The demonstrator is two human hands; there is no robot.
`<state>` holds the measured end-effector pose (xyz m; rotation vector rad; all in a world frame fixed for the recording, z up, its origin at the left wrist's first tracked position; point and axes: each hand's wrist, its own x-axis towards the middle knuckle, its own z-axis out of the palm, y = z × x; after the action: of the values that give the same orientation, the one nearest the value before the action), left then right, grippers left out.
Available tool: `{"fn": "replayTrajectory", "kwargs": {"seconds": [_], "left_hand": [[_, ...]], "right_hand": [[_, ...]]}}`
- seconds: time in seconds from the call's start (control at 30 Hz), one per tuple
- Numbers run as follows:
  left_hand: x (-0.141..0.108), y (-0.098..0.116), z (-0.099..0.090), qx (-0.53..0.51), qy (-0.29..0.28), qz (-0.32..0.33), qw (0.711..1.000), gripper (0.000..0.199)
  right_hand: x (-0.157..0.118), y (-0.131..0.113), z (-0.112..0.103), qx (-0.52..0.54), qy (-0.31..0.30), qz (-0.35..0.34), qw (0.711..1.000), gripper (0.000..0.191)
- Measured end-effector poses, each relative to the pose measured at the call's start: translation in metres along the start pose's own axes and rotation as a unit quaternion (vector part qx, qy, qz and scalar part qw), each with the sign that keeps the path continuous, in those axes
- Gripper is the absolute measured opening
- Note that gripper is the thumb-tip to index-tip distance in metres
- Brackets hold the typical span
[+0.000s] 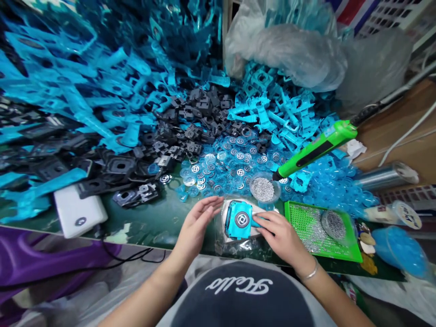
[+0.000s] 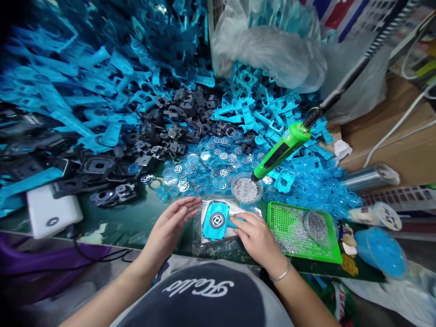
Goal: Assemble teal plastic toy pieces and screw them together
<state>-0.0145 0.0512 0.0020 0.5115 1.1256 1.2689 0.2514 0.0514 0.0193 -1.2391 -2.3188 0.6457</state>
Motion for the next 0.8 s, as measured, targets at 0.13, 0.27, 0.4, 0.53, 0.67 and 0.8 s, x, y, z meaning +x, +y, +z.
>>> {"fn": "replayTrajectory", "kwargs": {"seconds": [0.13, 0.27, 0.4, 0.53, 0.67, 0.8], "left_hand": [[0.001, -0.014, -0.001, 0.023, -0.022, 0.024, 0.999, 0.042], [0.002, -0.013, 0.003, 0.131, -0.056, 0.104, 0.984, 0.034], [0.002, -0.010, 0.017, 0.425, -0.183, 0.309, 0.831, 0.047], [0.002, -0.012, 0.033, 0.648, -0.274, 0.352, 0.617, 0.052], [0.006, -0.003, 0.036, 0.676, -0.306, 0.325, 0.586, 0.054], [0.025, 0.021, 0.051, 0.653, -0.258, 0.296, 0.648, 0.045]], "right_hand": [[0.002, 0.000, 0.008, -0.022, -0.016, -0.007, 1.000, 0.032], [0.004, -0.005, 0.008, -0.051, -0.030, 0.002, 0.998, 0.035], [0.005, -0.010, -0.001, -0.091, -0.045, 0.006, 0.995, 0.035], [0.019, 0.002, -0.008, -0.108, -0.089, -0.055, 0.989, 0.029], [0.034, 0.014, 0.003, -0.145, -0.036, -0.020, 0.989, 0.029], [0.046, 0.012, 0.000, -0.210, -0.083, 0.036, 0.974, 0.022]]}}
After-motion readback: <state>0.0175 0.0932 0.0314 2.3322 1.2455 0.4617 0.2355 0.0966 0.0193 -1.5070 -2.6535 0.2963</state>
